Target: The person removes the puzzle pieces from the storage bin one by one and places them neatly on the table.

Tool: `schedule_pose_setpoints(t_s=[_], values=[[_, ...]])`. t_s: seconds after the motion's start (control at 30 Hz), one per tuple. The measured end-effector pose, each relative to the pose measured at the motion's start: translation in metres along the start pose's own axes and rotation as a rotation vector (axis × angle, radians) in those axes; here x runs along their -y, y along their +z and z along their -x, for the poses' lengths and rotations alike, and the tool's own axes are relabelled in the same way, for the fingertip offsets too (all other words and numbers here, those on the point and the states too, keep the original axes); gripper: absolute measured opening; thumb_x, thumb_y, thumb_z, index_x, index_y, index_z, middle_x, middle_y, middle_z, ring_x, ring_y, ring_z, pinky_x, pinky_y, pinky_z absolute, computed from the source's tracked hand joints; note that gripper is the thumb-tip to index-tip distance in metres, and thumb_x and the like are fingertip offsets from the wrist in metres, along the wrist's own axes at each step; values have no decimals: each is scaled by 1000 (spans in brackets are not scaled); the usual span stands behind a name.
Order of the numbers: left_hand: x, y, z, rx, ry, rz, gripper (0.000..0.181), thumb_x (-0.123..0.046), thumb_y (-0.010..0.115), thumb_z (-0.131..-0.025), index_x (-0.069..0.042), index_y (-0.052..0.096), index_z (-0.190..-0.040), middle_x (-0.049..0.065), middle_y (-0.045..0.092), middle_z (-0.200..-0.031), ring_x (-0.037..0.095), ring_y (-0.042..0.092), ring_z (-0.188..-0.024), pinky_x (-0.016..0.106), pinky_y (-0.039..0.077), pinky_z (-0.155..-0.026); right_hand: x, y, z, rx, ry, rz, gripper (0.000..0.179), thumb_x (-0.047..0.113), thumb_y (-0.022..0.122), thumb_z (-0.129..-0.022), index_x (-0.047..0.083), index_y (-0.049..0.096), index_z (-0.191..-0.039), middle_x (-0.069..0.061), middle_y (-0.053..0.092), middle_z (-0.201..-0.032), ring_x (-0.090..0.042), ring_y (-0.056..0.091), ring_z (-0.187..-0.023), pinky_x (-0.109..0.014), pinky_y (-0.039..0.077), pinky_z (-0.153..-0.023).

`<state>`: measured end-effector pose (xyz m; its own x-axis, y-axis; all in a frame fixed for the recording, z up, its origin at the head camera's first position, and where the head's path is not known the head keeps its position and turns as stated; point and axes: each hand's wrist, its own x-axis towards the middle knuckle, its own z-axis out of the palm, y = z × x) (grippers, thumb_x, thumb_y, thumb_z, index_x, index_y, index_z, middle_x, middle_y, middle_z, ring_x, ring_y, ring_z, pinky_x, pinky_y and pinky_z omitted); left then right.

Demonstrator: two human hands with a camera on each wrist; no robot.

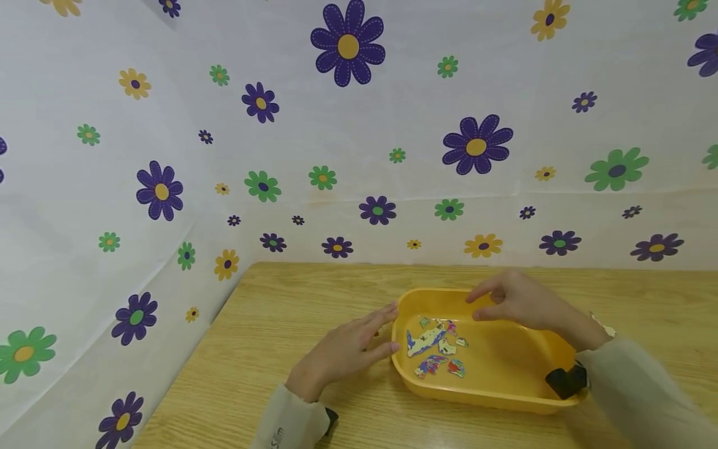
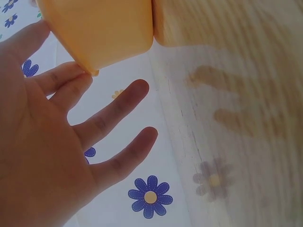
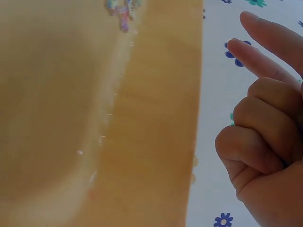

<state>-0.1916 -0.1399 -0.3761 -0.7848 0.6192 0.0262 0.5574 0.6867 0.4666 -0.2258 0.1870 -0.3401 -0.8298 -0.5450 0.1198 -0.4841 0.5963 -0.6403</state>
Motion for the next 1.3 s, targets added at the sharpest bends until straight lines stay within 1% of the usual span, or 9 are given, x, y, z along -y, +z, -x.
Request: schedule_pose_setpoints(t_s=[0.1, 0.33, 0.4, 0.57, 0.6, 0.8, 1.1, 1.27, 1.3], values=[[0, 0, -1, -2, 6, -2, 61, -45, 50, -107, -12, 38, -157, 2, 27, -165, 28, 52, -134, 50, 39, -113, -3, 5, -1, 10, -16, -4, 25, 14, 80, -86, -1, 77, -106, 9, 36, -60, -4, 26, -50, -20, 22, -47], [1, 1, -2, -7, 4, -6, 61, -44, 50, -107, -12, 38, -157, 2, 27, -165, 27, 50, -136, 50, 37, -114, -12, 10, -4, 46, -43, -46, 21, 11, 79, -86, -2, 77, -103, 11, 36, -60, -3, 28, -51, -20, 23, -48], [1, 1, -2, -9, 0, -2, 61, -44, 51, -106, -12, 38, -158, 2, 27, -165, 28, 48, -138, 51, 37, -115, -14, 12, -6, 56, -39, -42, 20, 11, 79, -86, -1, 77, -102, 12, 41, -62, -4, 30, -53, -20, 25, -49], [1, 2, -2, -9, -3, 6, 62, -45, 50, -106, -13, 37, -158, 2, 27, -166, 28, 50, -136, 51, 38, -114, -17, 18, -7, 96, -10, -48, 17, 8, 79, -85, 1, 78, -101, 11, 40, -61, -5, 32, -52, -19, 25, -48], [1, 2, -2, -8, -1, 8, 62, -45, 50, -106, -13, 37, -158, 2, 27, -166, 28, 51, -136, 51, 38, -114, -18, 18, -7, 106, -4, -54, 17, 8, 79, -85, 1, 78, -100, 11, 37, -59, -5, 32, -51, -19, 25, -48], [0, 3, -1, -3, 1, 12, 62, -45, 50, -107, -13, 37, -158, 2, 27, -166, 28, 46, -140, 52, 36, -115, -23, 23, -7, 166, 6, -57, 16, 12, 79, -86, 4, 79, -99, 9, 45, -64, -7, 36, -53, -19, 26, -49], [1, 2, -1, -11, 0, 21, 63, -47, 49, -106, -13, 37, -158, 2, 27, -165, 28, 55, -131, 52, 40, -112, -26, 28, -9, 214, -18, -20, 16, 14, 79, -83, 8, 79, -98, 8, 61, -81, -11, 45, -66, -22, 33, -56], [1, 2, -1, -8, -8, 20, 63, -49, 48, -106, -14, 38, -158, 2, 27, -166, 27, 56, -131, 52, 39, -113, -26, 32, -11, 221, -37, 6, 15, 14, 79, -83, 11, 80, -97, 9, 66, -93, -11, 46, -78, -25, 38, -65], [1, 2, -1, -8, -8, 20, 63, -49, 48, -106, -14, 38, -158, 2, 27, -165, 28, 55, -132, 52, 39, -113, -26, 33, -11, 223, -37, 1, 14, 13, 80, -83, 11, 80, -97, 9, 66, -92, -11, 46, -76, -25, 38, -64]])
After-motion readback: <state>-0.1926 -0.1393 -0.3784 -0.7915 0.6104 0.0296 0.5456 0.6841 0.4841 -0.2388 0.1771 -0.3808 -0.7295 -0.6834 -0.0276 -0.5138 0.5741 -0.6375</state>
